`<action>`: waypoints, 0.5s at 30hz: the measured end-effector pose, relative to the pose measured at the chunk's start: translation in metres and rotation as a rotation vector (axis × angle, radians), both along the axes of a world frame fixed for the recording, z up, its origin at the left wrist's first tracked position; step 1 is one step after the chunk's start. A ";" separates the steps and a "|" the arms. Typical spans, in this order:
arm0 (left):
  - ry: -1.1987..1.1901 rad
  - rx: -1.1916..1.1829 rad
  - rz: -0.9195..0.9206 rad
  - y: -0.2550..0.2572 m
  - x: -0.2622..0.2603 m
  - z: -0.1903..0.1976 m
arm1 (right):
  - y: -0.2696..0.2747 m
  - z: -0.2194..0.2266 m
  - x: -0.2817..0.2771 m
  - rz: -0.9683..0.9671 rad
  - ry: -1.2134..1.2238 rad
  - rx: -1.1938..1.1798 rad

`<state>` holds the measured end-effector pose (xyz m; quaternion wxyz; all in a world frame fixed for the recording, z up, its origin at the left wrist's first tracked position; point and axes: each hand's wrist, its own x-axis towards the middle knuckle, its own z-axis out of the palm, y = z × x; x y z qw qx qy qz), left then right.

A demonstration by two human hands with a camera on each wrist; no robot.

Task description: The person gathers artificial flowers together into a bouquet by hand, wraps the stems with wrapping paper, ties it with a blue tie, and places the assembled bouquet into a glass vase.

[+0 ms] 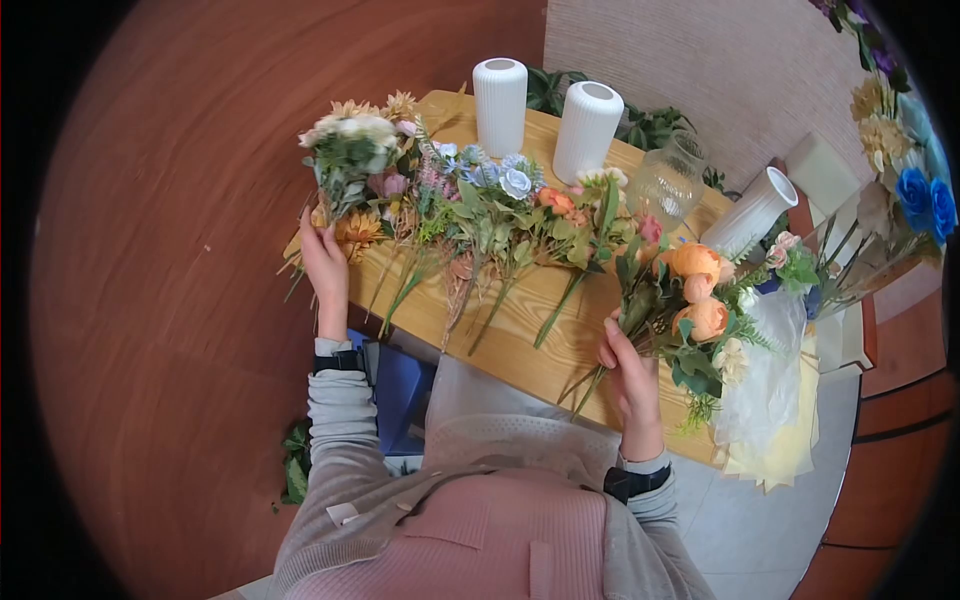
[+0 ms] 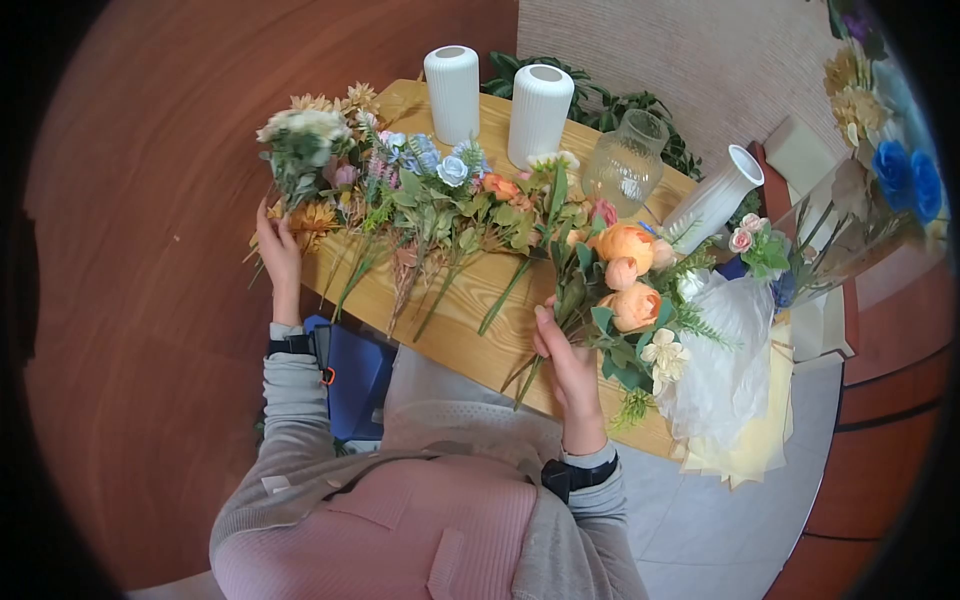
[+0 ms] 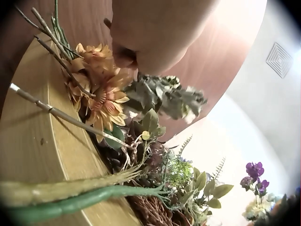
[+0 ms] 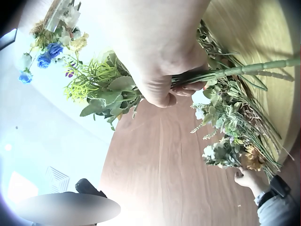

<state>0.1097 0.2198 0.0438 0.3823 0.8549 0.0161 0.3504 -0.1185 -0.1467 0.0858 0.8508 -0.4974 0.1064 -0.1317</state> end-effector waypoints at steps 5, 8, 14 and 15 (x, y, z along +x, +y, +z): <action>-0.295 0.053 0.033 0.000 -0.007 0.001 | 0.002 0.002 -0.002 0.001 -0.003 -0.005; -0.358 -0.014 0.048 -0.002 -0.007 0.000 | -0.001 -0.003 -0.002 0.008 0.000 0.009; -0.212 -0.738 -0.454 -0.048 -0.038 0.018 | -0.001 0.000 -0.006 -0.010 -0.009 0.012; -0.213 -0.739 -0.459 -0.059 -0.048 0.022 | 0.000 0.001 -0.007 -0.020 -0.011 0.010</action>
